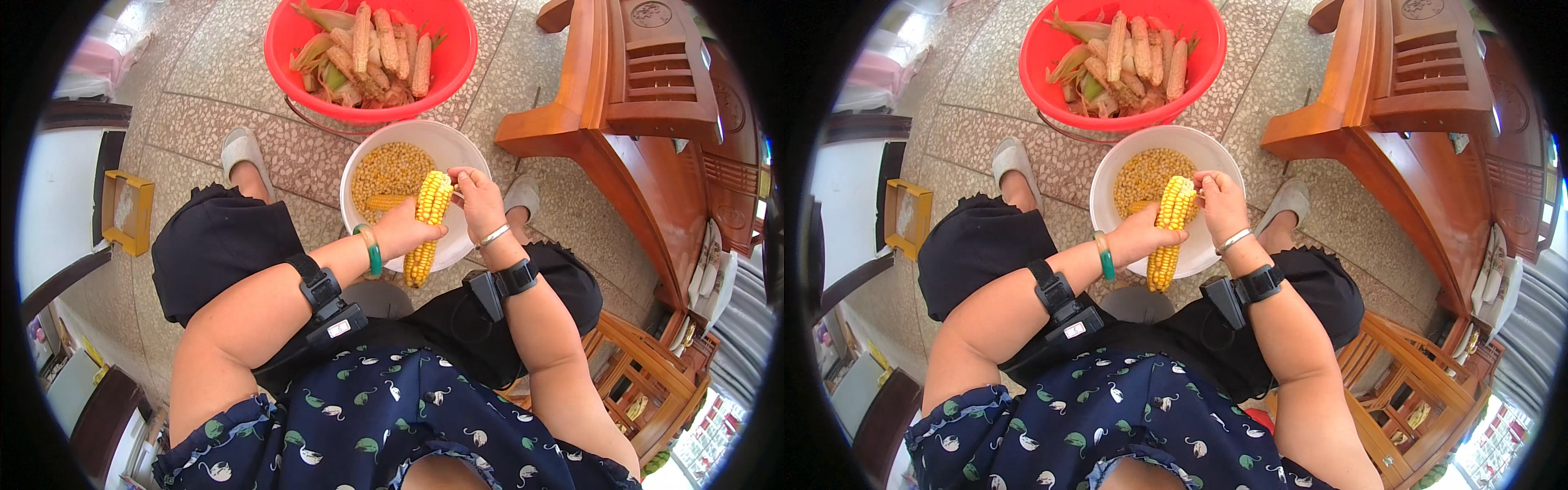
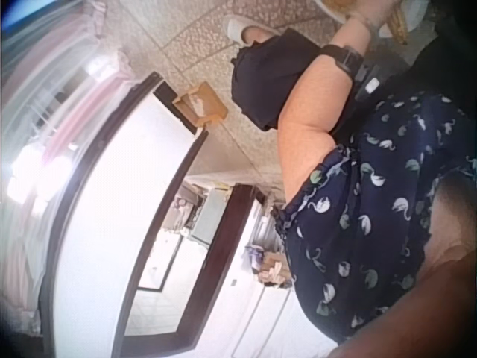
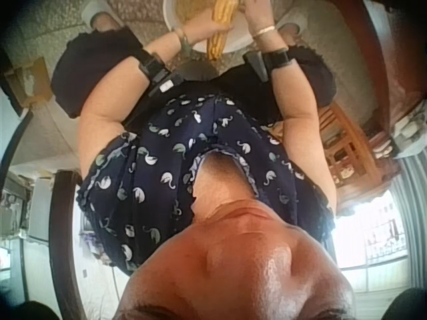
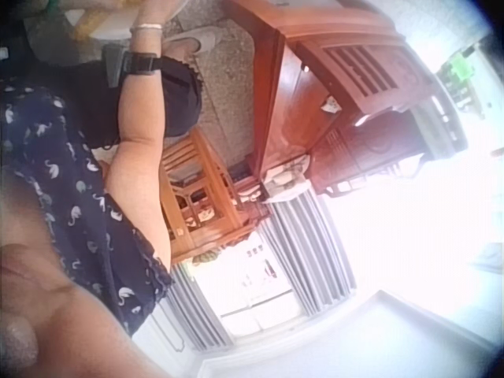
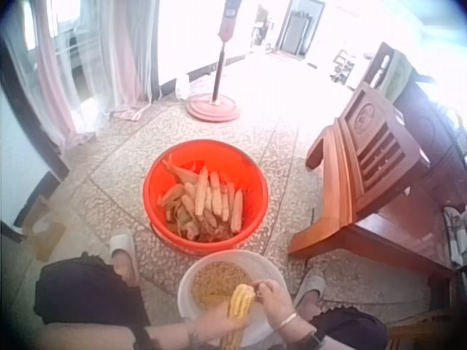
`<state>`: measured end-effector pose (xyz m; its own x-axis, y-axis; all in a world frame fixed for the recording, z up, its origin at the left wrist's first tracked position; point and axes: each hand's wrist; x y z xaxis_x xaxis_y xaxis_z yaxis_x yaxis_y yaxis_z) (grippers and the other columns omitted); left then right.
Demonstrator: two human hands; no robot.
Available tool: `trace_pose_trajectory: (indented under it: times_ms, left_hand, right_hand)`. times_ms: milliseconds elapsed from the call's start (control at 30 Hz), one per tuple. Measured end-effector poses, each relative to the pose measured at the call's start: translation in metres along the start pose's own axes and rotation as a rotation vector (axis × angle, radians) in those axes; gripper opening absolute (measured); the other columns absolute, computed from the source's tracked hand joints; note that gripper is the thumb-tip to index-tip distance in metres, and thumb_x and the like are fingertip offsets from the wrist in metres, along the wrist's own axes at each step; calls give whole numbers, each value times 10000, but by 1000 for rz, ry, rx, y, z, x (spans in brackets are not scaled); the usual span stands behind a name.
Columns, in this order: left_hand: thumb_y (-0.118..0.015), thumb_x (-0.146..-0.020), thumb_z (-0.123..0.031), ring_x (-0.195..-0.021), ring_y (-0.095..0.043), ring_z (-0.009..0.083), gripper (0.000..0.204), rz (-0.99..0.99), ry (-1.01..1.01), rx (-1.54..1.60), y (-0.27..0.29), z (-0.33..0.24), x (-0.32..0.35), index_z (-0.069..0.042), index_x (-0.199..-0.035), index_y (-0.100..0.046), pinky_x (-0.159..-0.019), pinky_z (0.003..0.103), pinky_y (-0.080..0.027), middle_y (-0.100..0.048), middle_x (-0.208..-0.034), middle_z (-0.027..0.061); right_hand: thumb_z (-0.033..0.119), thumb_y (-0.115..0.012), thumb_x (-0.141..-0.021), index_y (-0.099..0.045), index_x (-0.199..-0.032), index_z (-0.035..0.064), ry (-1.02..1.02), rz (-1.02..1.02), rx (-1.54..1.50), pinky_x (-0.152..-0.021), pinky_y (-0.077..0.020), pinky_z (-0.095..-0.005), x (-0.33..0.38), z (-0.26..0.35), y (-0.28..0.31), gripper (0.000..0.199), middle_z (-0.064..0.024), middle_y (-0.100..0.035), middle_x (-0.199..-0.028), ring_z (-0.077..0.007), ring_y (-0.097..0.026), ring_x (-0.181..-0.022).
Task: The person removes kernels from a cob of corn by hand, letting the kernels fall into a white bowl while placing the husks and empty cobs into a red container.
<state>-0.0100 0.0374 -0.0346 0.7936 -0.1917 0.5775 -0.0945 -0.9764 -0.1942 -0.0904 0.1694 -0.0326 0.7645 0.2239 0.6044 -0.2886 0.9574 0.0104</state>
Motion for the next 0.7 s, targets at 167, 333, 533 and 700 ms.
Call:
trace_pose_trajectory:
  times_ms: [167, 333, 533, 700]
  left_hand:
    - [-673, -658, -269, -881, -558, 223, 557, -5, 28, 13, 0, -17, 8, 36, -1066, -447, -776, 314, -437, -563, -953, 153]
    - [-687, -675, -299, -889, -533, 170, 603, 16, 47, -108, 3, -10, 6, 38, -1095, -418, -785, 279, -428, -544, -973, 110]
    - [-697, -659, -336, -894, -540, 181, 650, -49, 32, -236, 2, -12, 8, 75, -1072, -410, -780, 286, -438, -541, -980, 143]
    - [-678, -679, -331, -895, -552, 180, 594, 126, 31, -89, 4, -23, 8, 28, -1091, -443, -780, 286, -440, -565, -953, 118]
  right_hand:
    - [205, -439, -884, -573, -940, 38, 69, 4, 73, -680, -437, -246, -2, -2, 4, 221, -19, -565, -865, -108, -526, -795]
    - [238, -411, -894, -544, -1010, 31, -167, 145, -153, -701, -450, -265, 10, 18, -6, 272, -38, -563, -895, -123, -541, -814]
    - [243, -377, -904, -498, -1066, 14, -178, 266, -268, -729, -466, -297, 10, 15, -8, 306, -78, -560, -916, -155, -555, -825]
    - [233, -369, -906, -484, -1072, 1, -143, 271, -268, -731, -468, -303, 10, 14, -9, 307, -97, -560, -913, -172, -559, -829]
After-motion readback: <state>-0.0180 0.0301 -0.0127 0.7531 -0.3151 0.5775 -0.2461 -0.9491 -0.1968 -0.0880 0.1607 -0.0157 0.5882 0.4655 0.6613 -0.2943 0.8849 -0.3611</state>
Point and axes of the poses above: each hand's wrist, its own x-axis away from the middle knuckle, its own y-axis out of the back of the hand, z = x × y
